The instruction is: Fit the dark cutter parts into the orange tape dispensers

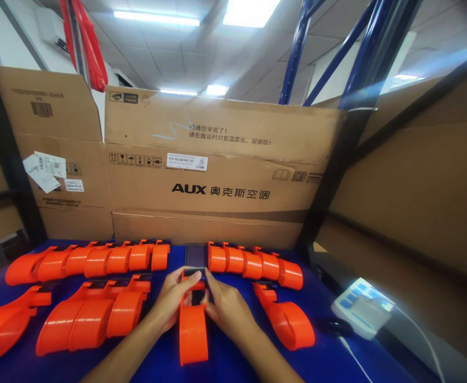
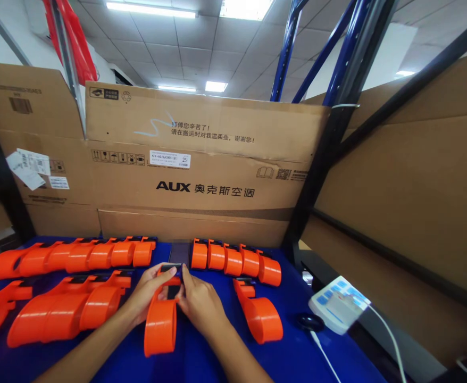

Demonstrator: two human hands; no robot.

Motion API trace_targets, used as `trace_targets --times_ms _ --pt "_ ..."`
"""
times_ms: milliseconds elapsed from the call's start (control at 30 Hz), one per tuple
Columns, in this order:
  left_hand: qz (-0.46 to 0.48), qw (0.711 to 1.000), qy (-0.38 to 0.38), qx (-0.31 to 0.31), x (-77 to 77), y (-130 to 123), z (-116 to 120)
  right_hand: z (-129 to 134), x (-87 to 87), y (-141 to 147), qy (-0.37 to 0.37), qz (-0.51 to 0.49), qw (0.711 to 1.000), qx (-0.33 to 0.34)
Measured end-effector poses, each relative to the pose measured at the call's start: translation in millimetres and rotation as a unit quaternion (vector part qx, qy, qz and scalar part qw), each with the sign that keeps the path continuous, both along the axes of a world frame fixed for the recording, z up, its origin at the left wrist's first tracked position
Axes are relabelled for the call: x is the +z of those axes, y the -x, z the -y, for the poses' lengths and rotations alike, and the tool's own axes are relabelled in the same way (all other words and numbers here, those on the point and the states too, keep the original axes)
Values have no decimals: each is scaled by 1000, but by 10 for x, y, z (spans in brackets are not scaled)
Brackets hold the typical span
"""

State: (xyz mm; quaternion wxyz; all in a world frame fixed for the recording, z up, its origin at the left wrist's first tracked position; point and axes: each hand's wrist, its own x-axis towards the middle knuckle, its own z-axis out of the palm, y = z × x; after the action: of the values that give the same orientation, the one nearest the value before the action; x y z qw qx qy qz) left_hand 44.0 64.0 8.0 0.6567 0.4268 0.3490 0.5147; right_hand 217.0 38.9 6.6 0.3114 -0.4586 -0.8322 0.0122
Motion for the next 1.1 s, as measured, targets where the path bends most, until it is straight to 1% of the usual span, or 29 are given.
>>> trace_targets --times_ms 100,233,333,400,700,767,833,900,967,1100 --pt "-4 1000 -14 16 3 2 -8 1 98 -35 -4 -49 998 32" --pt "-37 998 -42 20 -39 -25 11 28 184 -35 38 -120 992 32" --pt "-54 997 -56 20 -74 -28 19 39 179 -13 68 -139 987 37" --pt "-57 996 -61 19 -78 -19 21 38 168 -3 74 -146 986 44" --pt "-46 997 -57 15 -7 -12 64 32 201 -11 92 -169 979 60" --pt "-33 998 -54 13 -6 -1 49 12 197 -22 97 -202 973 58" --pt "-10 999 -46 14 -5 22 20 -25 188 -45 111 -267 956 47" --pt "9 999 -39 25 -2 47 -15 -79 172 -78 126 -313 941 20" --pt "16 998 -34 48 -1 64 -41 -140 144 -110 130 -298 945 -15" --pt "18 997 -17 74 -13 63 -48 -231 54 -145 128 -203 968 -69"
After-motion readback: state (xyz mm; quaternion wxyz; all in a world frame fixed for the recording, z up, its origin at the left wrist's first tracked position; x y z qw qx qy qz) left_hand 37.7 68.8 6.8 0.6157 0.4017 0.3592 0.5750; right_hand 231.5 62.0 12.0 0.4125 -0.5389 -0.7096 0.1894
